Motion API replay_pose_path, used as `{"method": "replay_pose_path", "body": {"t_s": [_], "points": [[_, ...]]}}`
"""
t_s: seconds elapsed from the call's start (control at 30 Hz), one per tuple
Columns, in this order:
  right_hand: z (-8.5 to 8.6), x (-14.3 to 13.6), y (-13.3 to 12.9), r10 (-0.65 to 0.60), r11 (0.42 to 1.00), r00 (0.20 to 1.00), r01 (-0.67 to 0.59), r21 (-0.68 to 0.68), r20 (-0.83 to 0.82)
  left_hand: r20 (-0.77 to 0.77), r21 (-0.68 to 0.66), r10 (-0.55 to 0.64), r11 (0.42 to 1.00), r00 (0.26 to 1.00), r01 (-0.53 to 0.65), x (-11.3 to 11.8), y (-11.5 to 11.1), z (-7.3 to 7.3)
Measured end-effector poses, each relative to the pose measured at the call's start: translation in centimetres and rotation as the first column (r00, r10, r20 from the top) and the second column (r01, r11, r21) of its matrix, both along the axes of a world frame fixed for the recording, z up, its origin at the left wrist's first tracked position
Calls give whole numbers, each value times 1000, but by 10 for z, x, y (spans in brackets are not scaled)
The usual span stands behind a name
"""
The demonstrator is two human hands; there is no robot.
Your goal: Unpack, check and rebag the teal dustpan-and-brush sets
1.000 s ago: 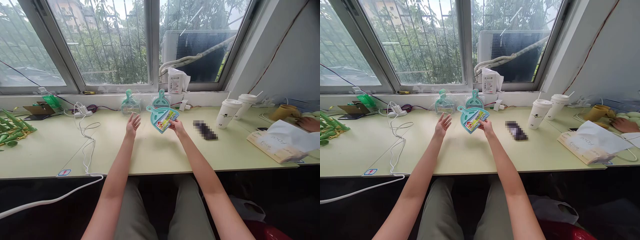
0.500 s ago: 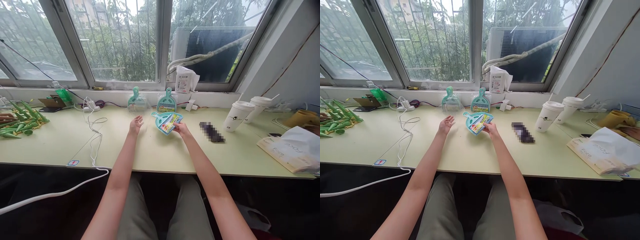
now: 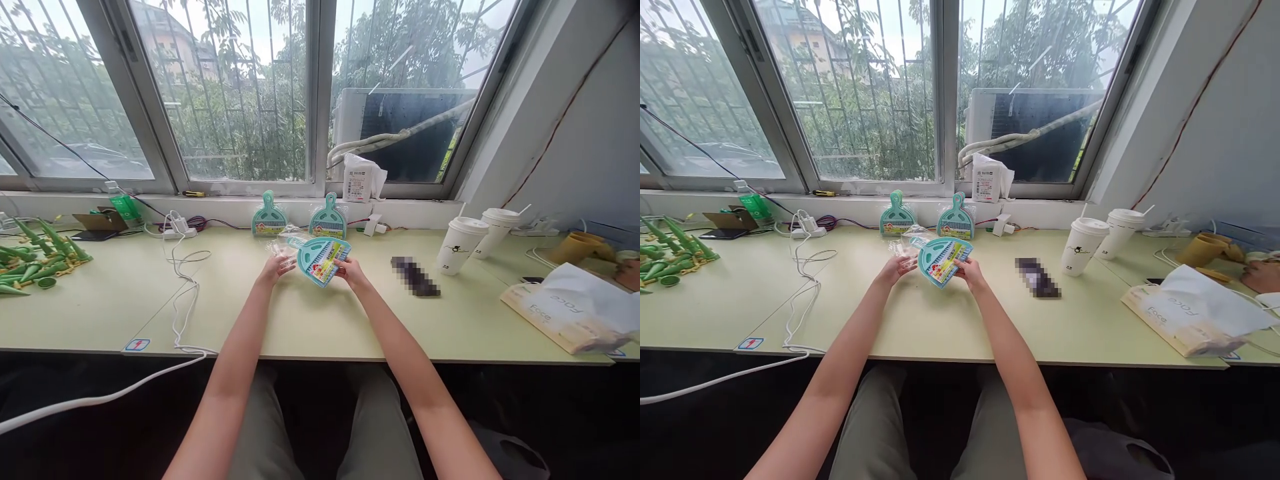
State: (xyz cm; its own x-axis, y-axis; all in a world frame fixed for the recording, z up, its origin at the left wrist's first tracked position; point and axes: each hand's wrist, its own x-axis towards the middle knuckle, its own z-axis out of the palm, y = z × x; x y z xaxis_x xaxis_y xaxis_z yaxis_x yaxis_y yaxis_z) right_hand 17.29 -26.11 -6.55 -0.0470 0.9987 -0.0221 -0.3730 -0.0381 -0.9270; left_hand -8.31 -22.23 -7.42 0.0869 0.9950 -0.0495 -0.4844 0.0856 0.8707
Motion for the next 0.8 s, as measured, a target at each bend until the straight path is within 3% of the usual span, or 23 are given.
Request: {"method": "replay_pose_path", "body": {"t_s": [0.2,0.3,0.47,0.6,0.8], "points": [[6,-3,-4,-38,994,999,36,102,16,-49,91,-55,994,997,59,11,-8,6],[5,-4,-3,-31,995,999,31,90,6,-114,104,-112,987,987,124,15,-12,8],[5,-5,0,-20,999,999,22,46,-33,-95,177,-142,972,985,157,23,-15,13],[6,-3,2,-79,995,994,84,62,-76,-74,199,-124,970,990,136,26,-20,23],[11,1,1,-152,972,978,173,157,-140,-59,235,-186,952,981,194,32,-34,35]]}}
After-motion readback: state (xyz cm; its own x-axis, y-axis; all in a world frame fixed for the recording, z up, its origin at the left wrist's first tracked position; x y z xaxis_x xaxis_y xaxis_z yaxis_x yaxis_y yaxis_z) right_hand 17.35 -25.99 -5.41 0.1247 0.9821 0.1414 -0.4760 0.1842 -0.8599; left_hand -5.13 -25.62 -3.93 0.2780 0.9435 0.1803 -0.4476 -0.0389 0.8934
